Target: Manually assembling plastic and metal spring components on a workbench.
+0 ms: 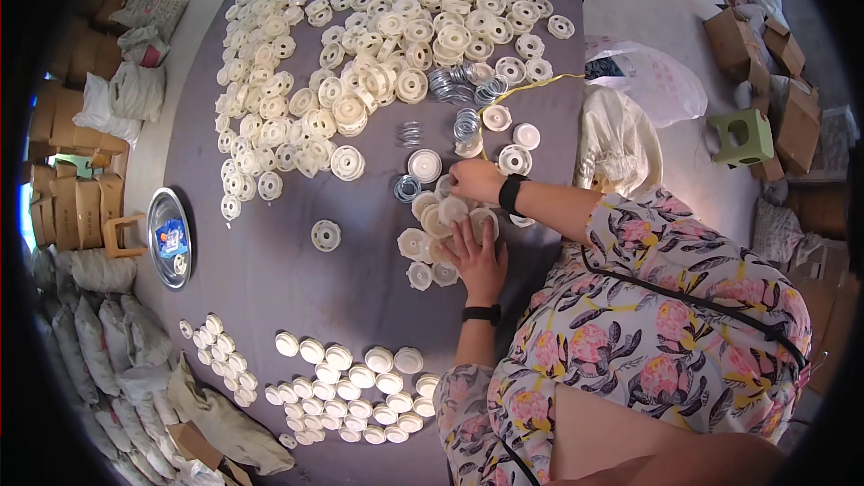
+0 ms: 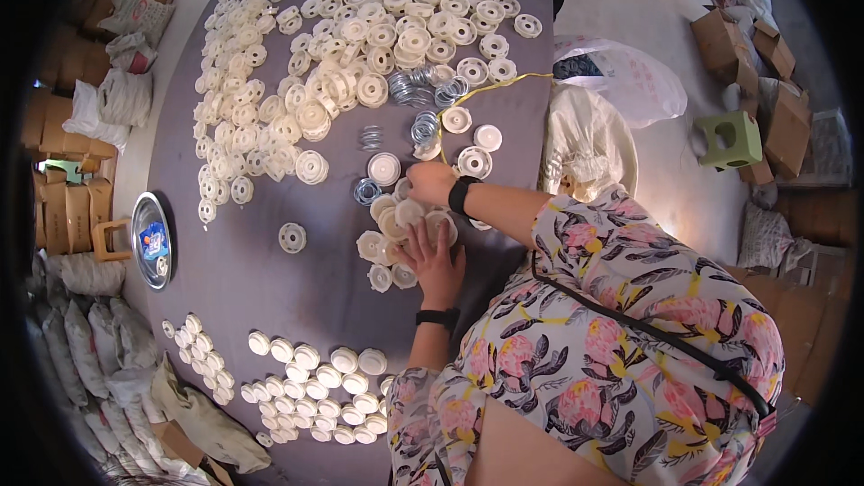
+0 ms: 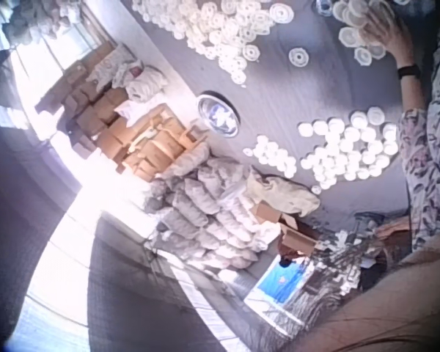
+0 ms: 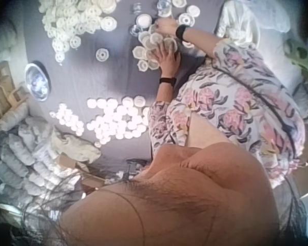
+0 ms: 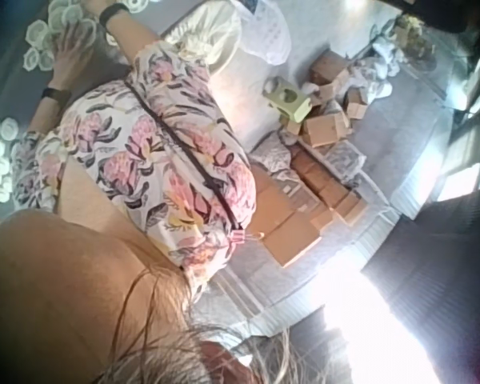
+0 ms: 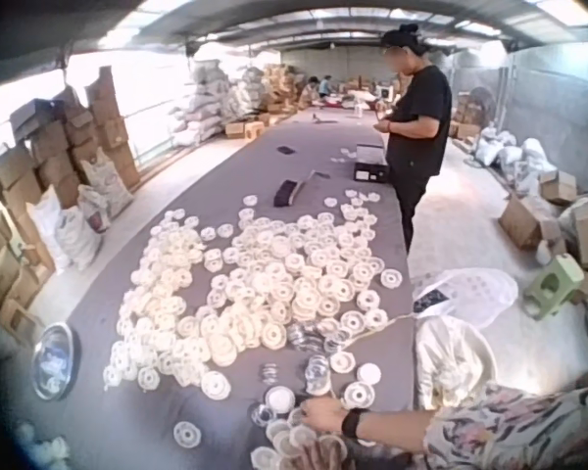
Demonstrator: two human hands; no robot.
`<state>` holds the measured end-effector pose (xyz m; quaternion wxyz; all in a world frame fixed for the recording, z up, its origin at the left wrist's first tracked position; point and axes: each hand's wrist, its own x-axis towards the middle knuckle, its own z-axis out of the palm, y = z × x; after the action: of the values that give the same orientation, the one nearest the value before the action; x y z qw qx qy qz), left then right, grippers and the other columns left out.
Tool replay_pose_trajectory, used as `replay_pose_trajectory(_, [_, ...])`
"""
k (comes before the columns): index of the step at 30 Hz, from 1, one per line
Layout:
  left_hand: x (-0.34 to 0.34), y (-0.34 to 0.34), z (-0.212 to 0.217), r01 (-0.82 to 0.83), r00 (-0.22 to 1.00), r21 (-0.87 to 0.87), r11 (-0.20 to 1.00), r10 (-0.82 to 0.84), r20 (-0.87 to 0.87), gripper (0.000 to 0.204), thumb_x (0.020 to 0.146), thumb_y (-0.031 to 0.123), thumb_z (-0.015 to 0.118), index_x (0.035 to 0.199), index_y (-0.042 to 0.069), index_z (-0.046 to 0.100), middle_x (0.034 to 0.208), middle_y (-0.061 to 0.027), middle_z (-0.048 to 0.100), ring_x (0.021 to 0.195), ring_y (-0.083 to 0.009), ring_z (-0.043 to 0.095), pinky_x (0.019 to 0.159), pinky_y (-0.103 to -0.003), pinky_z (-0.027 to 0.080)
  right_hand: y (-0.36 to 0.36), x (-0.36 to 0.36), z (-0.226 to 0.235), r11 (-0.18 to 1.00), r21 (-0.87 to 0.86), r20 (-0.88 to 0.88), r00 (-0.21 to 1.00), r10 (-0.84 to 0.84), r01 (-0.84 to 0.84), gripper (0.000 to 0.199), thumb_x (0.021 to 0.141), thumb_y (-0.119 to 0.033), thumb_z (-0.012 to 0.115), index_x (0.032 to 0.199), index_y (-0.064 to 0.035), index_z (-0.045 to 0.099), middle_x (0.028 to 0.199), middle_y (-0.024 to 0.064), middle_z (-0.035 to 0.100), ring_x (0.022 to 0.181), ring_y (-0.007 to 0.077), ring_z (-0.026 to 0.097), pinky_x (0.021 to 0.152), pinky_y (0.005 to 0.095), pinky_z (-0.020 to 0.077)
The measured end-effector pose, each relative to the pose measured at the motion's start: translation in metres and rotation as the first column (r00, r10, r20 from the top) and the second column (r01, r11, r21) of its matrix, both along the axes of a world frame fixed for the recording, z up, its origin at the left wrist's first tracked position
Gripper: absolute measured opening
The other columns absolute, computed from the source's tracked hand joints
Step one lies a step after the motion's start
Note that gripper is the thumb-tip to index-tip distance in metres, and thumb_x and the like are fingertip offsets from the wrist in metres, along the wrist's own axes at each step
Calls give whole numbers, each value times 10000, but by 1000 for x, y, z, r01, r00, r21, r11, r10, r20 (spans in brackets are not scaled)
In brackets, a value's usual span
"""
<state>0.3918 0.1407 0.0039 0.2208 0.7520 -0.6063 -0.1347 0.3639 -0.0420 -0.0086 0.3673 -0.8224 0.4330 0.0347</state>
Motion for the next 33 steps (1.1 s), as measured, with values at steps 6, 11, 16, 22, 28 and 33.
replay_pose_trajectory(6, [2, 0, 3, 15, 999, 66, 998, -17, 41, 592, 742, 283, 647, 1292, 199, 445, 1401, -161, 288, 1338, -364, 173, 1036, -613, 36, -4, -10, 7, 954, 238, 186, 955, -231, 185, 340, 702, -290, 628, 839, 21, 633, 816, 168, 649, 778, 295, 630, 718, 368, 489])
replay_pose_trajectory(11, [-11, -2, -2, -25, 999, -22, 999, 25, -23, 599, 747, 283, 640, 1302, 192, 431, 1404, -151, 290, 1335, -350, 187, 1035, -618, 46, -10, -24, 1, 537, 804, 223, 706, -672, 257, 247, 776, -229, 599, 850, 7, 597, 656, 70, 589, 477, 120, 499, 431, 249, 381])
replay_pose_trajectory(16, [-26, -21, 0, 181, 983, 2, 983, -181, 9, 605, 755, 264, 624, 1312, 169, 408, 1403, -131, 292, 1331, -327, 206, 1031, -630, 61, -11, -28, 10, 745, 632, 311, 810, -498, 215, 224, 794, -227, 606, 816, -5, 580, 645, 36, 566, 529, 104, 498, 486, 252, 398])
replay_pose_trajectory(22, [-10, -36, -2, 173, 976, 163, 971, -191, 101, 582, 739, 241, 626, 1273, 109, 433, 1366, -105, 340, 1313, -310, 244, 1034, -632, 51, -39, -56, 19, 894, 387, 475, 783, -402, 224, 221, 788, -234, 621, 820, -17, 595, 717, 61, 605, 645, 151, 551, 610, 302, 444])
replay_pose_trajectory(28, [-8, -50, 10, 92, 992, 116, 989, -102, 80, 572, 737, 229, 636, 1256, 100, 436, 1354, -143, 342, 1302, -321, 256, 1036, -618, 52, -49, -86, 11, 886, 324, 451, 769, -454, 333, 235, 803, -247, 615, 815, -14, 591, 679, 58, 590, 592, 146, 546, 544, 288, 433])
replay_pose_trajectory(33, [-12, -81, 19, 146, 984, 87, 985, -154, 88, 590, 733, 245, 644, 1253, 74, 424, 1353, -186, 331, 1290, -351, 261, 1024, -617, 81, -53, -119, 15, 528, 843, 318, 699, -641, 101, 195, 853, -266, 572, 867, -72, 557, 611, -12, 512, 464, 46, 421, 412, 194, 309])
